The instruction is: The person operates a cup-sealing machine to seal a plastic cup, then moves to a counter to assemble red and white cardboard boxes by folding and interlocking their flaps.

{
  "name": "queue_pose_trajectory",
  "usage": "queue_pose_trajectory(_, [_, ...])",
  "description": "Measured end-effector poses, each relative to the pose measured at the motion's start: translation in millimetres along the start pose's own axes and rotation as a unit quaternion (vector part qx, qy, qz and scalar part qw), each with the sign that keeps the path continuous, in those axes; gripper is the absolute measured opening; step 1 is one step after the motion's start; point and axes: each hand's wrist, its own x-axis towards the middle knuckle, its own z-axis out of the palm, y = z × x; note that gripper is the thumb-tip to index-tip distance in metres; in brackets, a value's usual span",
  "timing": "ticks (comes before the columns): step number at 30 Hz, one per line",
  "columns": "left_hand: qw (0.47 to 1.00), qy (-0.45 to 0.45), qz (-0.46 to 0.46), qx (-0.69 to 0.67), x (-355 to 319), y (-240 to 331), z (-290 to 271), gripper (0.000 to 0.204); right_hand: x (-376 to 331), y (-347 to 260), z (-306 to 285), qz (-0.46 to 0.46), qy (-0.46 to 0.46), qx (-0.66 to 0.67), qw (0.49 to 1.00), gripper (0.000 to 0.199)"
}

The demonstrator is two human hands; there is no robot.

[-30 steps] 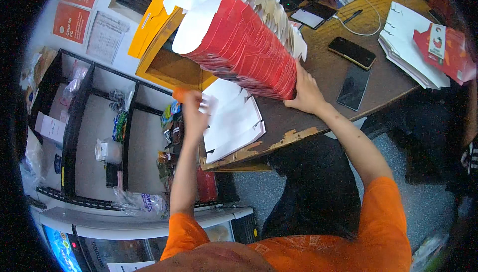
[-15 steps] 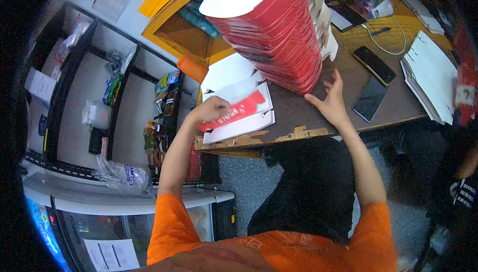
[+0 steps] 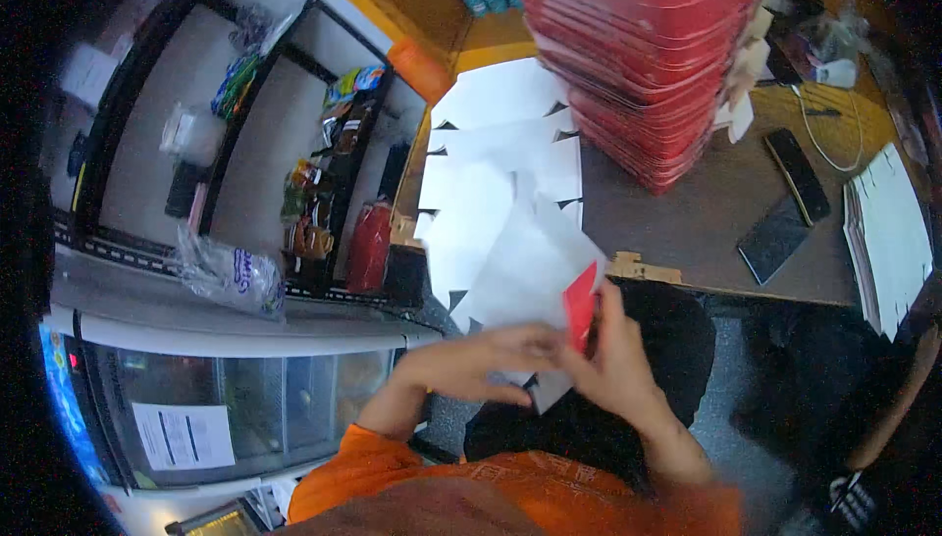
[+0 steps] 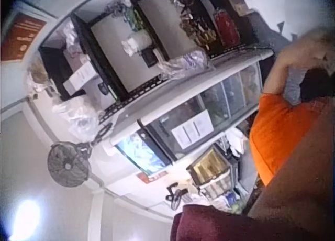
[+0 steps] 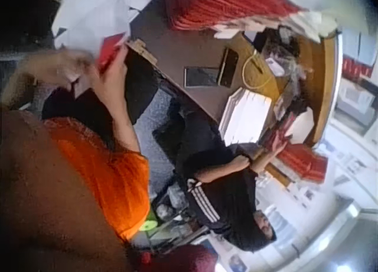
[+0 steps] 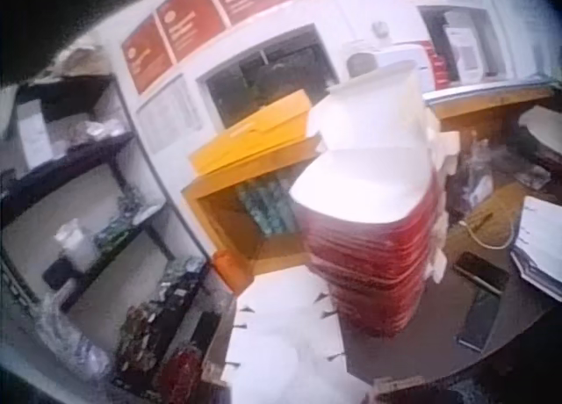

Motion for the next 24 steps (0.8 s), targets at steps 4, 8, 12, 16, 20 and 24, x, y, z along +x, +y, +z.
queue_pose_trajectory(4, [0.957,0.221,-0.171,-0.08,22,-65,-87,0.015,3,0,-31,0.1,0.036,0.068,0.992,0.038])
queue_pose_trajectory(8, [0.784,0.577,-0.108,0.201,94,-181,-231,0.056,17,13,-53,0.04,0.137,0.021,0.99,0.036])
queue_pose_trajectory(12, [0.639,0.681,-0.147,0.324,148,-299,-327,0.079,26,9,-57,0.115,0.167,0.051,0.978,0.046])
queue_pose_trajectory(16, [0.739,0.625,-0.192,0.161,150,-303,-311,0.08,23,13,-60,0.083,0.081,-0.072,0.991,0.043])
queue_pose_trajectory(20, [0.688,0.617,-0.114,0.363,109,-253,-279,0.074,29,7,-58,0.09,0.038,-0.095,0.991,0.042])
queue_pose_trajectory(24, [0.773,0.593,-0.007,0.225,52,-177,-243,0.064,32,10,-63,0.096,0.015,-0.082,0.992,0.044])
